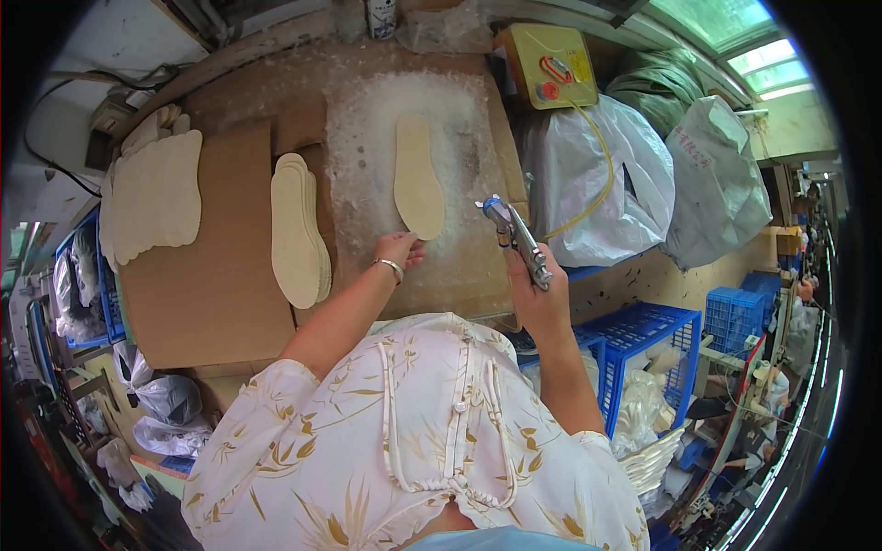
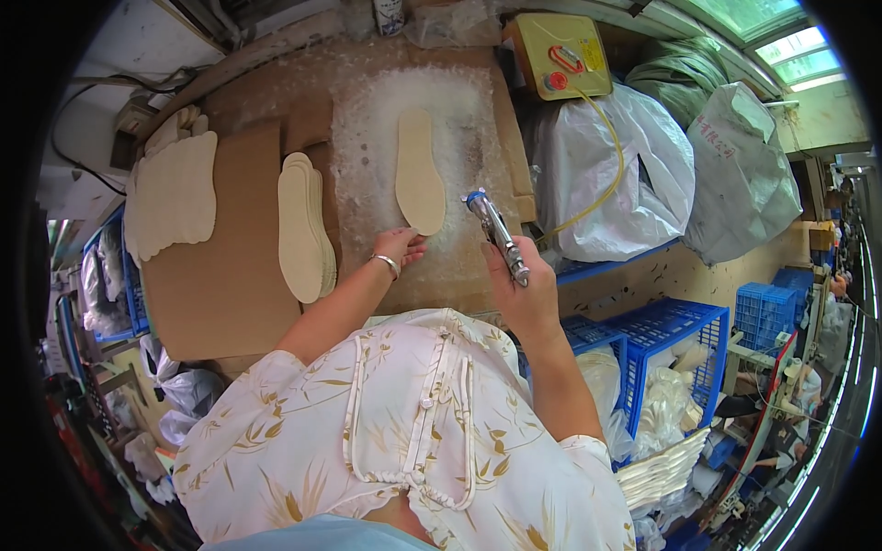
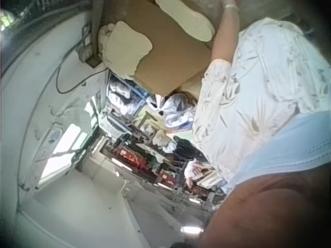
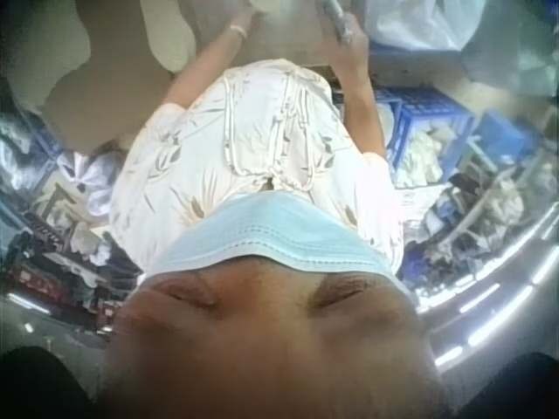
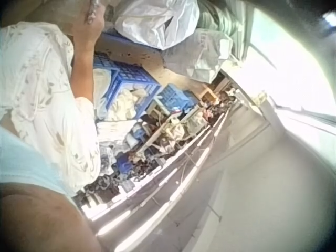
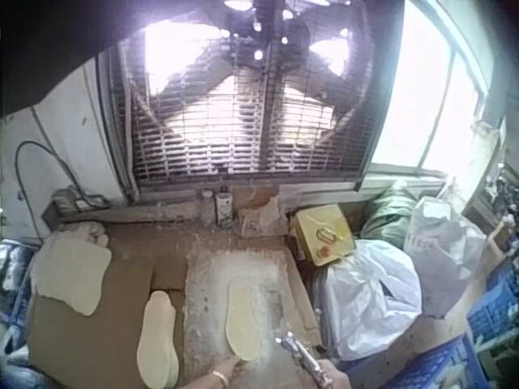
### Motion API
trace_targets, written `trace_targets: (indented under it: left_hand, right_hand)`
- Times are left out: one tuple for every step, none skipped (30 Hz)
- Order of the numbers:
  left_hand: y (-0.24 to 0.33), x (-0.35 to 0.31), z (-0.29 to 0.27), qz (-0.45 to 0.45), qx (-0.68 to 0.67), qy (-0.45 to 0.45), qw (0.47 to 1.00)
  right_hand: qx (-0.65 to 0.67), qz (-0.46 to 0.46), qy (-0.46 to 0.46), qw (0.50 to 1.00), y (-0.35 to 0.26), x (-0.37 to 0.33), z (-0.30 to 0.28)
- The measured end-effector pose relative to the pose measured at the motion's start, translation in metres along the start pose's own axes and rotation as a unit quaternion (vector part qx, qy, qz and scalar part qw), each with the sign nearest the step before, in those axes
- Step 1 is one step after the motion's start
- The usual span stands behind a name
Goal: Spraying adhesive or treatment onto shoe insole components in a factory setting.
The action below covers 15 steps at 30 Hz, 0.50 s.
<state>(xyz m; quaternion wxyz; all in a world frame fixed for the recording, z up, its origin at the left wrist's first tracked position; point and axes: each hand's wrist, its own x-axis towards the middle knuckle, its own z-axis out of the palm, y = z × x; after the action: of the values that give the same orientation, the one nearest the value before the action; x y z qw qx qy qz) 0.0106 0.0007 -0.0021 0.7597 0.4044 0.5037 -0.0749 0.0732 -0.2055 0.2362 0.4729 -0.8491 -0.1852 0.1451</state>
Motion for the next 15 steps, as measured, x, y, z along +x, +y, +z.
trace_targets:
  left_hand:
    - [-0.001, 0.000, 0.000, 0.002, 0.000, -0.001, 1.000]
    - [-0.001, 0.001, 0.000, 0.003, 0.000, 0.000, 1.000]
    - [-0.001, 0.000, 0.000, 0.001, -0.004, 0.001, 1.000]
    - [0.000, -0.001, 0.000, 0.000, -0.009, 0.002, 1.000]
    - [0.000, -0.001, 0.000, 0.000, -0.010, 0.002, 1.000]
    - [0.001, -0.003, 0.001, -0.001, -0.008, 0.005, 1.000]
    - [0.002, -0.003, 0.001, -0.001, -0.006, 0.008, 1.000]
    - [0.002, -0.004, 0.002, -0.001, -0.005, 0.008, 1.000]
    - [0.001, -0.003, 0.002, 0.000, -0.004, 0.006, 1.000]
    - [0.000, -0.002, 0.001, 0.001, -0.004, 0.005, 1.000]
    - [-0.001, -0.001, 0.000, 0.002, -0.004, 0.006, 1.000]
    - [-0.001, -0.001, 0.000, -0.001, -0.003, 0.004, 1.000]
    - [-0.001, -0.001, 0.000, -0.005, -0.003, 0.002, 1.000]
    - [-0.002, -0.001, 0.000, -0.005, -0.002, 0.002, 1.000]
    - [-0.002, -0.002, 0.000, -0.006, -0.004, 0.001, 1.000]
  right_hand:
    - [-0.009, 0.002, 0.000, 1.000, 0.000, 0.000, -0.001]
    - [-0.008, 0.002, 0.001, 1.000, -0.001, -0.003, -0.002]
    - [-0.011, -0.008, -0.012, 1.000, -0.003, -0.006, -0.002]
    - [-0.015, -0.018, -0.024, 0.999, -0.004, -0.009, -0.002]
    - [-0.014, -0.029, -0.021, 0.999, 0.000, -0.009, 0.000]
    - [-0.013, -0.028, -0.020, 0.999, 0.000, -0.009, 0.000]
    - [-0.011, -0.020, -0.008, 1.000, 0.000, -0.008, -0.001]
    - [-0.009, -0.011, 0.005, 1.000, -0.001, -0.008, -0.002]
    - [-0.009, -0.011, 0.004, 1.000, -0.001, -0.010, -0.003]
    - [-0.008, -0.003, -0.002, 1.000, -0.003, -0.012, -0.004]
    - [-0.007, 0.005, -0.009, 1.000, -0.003, -0.015, -0.005]
    - [-0.007, 0.005, -0.008, 1.000, -0.002, -0.019, -0.005]
    - [-0.008, -0.022, -0.021, 1.000, 0.001, -0.022, -0.005]
    - [-0.008, -0.048, -0.034, 0.998, 0.002, -0.024, -0.005]
    - [-0.009, -0.047, -0.033, 0.998, 0.002, -0.024, -0.005]
